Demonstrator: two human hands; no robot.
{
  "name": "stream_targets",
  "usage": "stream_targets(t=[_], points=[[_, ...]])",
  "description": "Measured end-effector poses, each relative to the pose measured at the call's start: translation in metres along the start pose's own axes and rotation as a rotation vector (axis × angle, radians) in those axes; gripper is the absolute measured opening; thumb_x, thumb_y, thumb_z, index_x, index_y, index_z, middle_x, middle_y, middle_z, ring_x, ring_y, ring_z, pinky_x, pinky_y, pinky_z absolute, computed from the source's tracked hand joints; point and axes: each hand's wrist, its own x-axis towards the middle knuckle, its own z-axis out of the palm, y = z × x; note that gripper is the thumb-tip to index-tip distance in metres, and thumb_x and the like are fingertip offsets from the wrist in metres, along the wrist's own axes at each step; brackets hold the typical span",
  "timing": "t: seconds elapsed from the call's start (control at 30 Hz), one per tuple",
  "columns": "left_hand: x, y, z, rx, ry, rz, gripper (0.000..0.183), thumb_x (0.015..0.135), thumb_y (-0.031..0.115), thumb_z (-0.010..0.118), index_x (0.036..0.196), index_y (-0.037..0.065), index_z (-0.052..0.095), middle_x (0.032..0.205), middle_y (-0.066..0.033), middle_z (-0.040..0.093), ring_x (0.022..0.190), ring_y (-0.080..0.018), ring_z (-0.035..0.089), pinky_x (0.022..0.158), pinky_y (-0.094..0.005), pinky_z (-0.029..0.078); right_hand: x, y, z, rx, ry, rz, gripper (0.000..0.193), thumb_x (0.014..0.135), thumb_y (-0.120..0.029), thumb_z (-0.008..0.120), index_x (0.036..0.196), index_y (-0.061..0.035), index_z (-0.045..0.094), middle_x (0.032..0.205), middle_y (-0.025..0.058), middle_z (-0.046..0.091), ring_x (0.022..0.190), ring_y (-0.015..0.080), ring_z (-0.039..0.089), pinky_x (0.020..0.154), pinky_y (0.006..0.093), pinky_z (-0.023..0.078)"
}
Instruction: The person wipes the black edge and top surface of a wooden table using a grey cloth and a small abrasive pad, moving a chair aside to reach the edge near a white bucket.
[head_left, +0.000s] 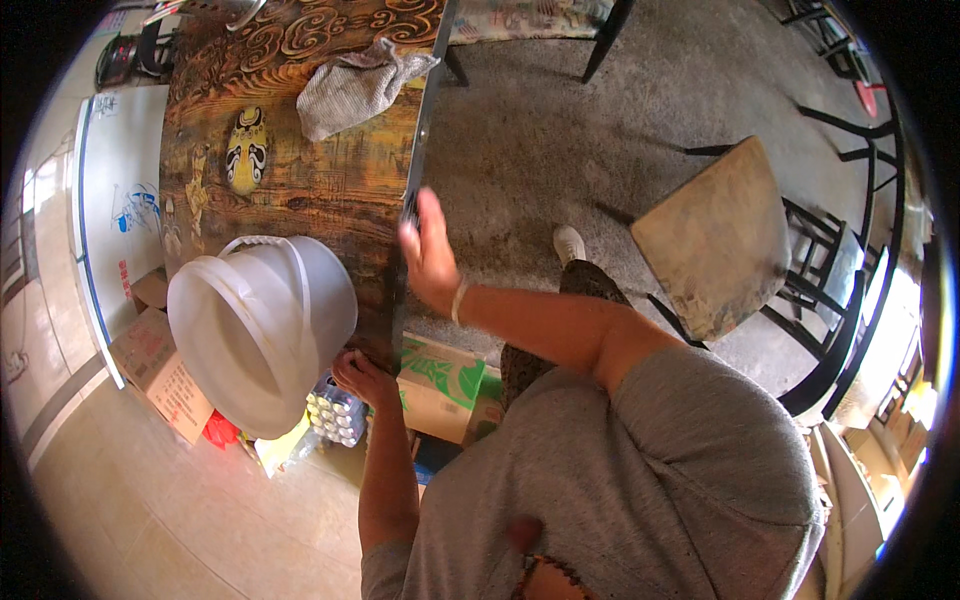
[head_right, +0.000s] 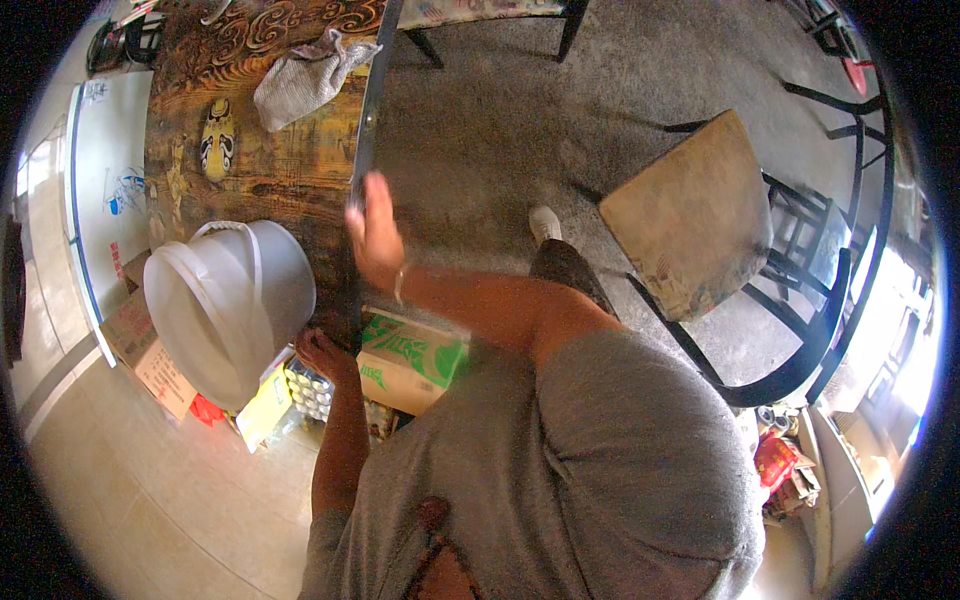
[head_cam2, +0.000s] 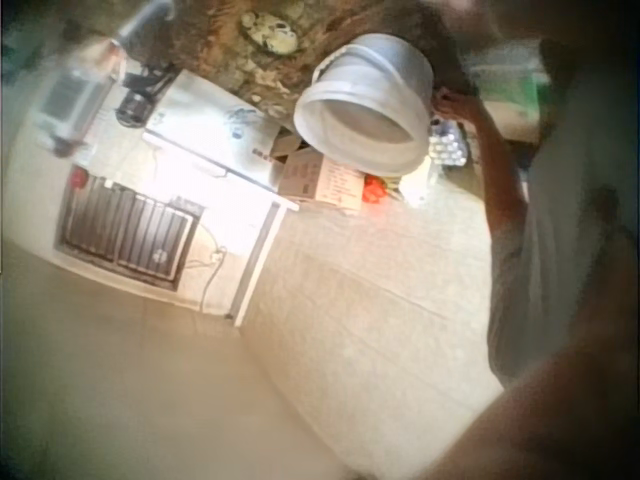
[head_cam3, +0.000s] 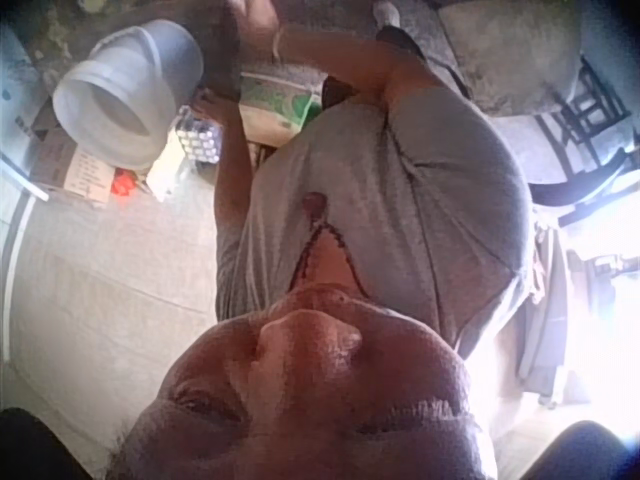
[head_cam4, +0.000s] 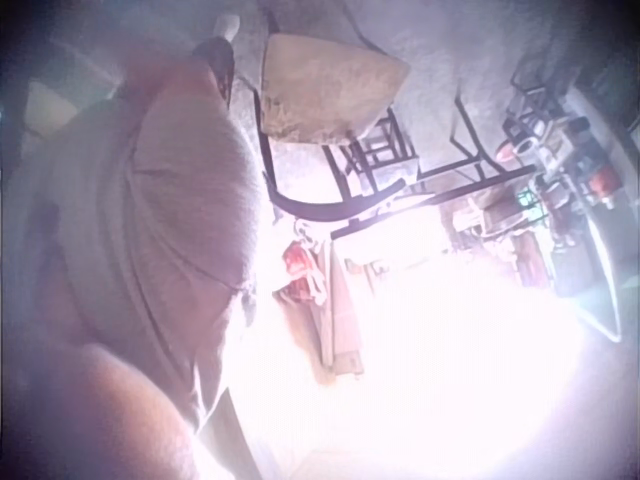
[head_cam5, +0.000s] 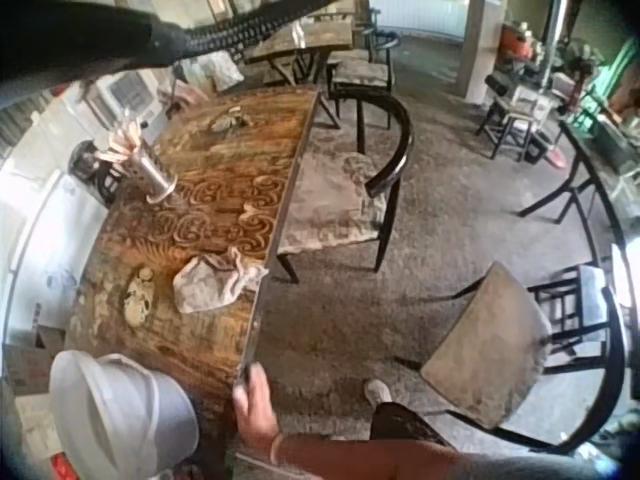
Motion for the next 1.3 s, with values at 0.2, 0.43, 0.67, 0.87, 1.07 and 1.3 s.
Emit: stream_targets(t=[0.2,0.43,0.67,0.87,1.07,1.3], points=[[0.004,0.010,-0.004,0.041,-0.010,-0.033,0.012,0.085,0.016,0.051,0.090,0.006,0.048,0.100,-0.0138,0.050,0.099,-0.0322,0.045,0.087,-0.0462,0.032,0.071,-0.022,-0.002,0.023,0.236,0.174,0.051,0.089,-0.020,0.044,0.129,0.0044,0.024,0.128,0.0241,0.032,0.119,0.0358,0.032,0.100,0.0381,0.025],[0.002,-0.001,0.000,0.036,0.003,-0.015,0.011,0.085,0.015,0.051,0.090,0.006,0.048,0.101,-0.0133,0.050,0.099,-0.0321,0.044,0.087,-0.0470,0.032,-0.097,0.016,0.014,0.032,-0.243,0.215,0.058,0.085,-0.015,0.048,0.132,0.0037,0.019,0.136,0.0236,0.021,0.128,0.0351,0.022,0.105,0.0369,0.020],[0.001,-0.002,0.006,-0.005,0.037,0.011,0.011,0.084,0.014,0.052,0.088,0.005,0.048,0.097,-0.0140,0.052,0.093,-0.0334,0.046,0.085,-0.0472,0.033,-0.041,0.006,0.012,-0.046,-0.029,0.060,0.058,0.090,-0.026,0.042,0.133,0.0040,0.016,0.137,0.0259,0.019,0.128,0.0381,0.020,0.105,0.0362,0.018],[0.000,-0.006,0.008,-0.110,0.061,0.031,0.016,0.085,0.018,0.051,0.088,0.002,0.051,0.094,-0.0149,0.052,0.094,-0.0326,0.044,0.084,-0.0443,0.033,-0.073,0.002,0.022,-0.077,0.041,-0.086,0.068,0.087,-0.027,0.048,0.133,0.0073,0.012,0.137,0.0296,0.011,0.128,0.0410,0.015,0.106,0.0393,0.016],[0.003,-0.011,0.005,-0.140,0.014,0.009,0.015,0.085,0.017,0.050,0.084,0.002,0.051,0.093,-0.0141,0.052,0.092,-0.0319,0.045,0.083,-0.0436,0.033,-0.172,0.004,0.025,-0.177,-0.308,-0.101,0.073,0.079,-0.022,0.055,0.133,0.0068,0.014,0.139,0.0292,0.006,0.128,0.0436,0.014,0.105,0.0401,0.019],[0.004,0.002,0.002,-0.181,0.027,-0.021,0.018,0.086,0.019,0.049,0.087,0.002,0.052,0.097,-0.0140,0.053,0.096,-0.0314,0.045,0.086,-0.0425,0.033,-0.086,0.001,0.028,-0.026,0.079,-0.125,0.059,0.091,-0.025,0.038,0.135,0.0042,0.012,0.140,0.0263,0.006,0.131,0.0382,0.009,0.106,0.0402,0.013]])
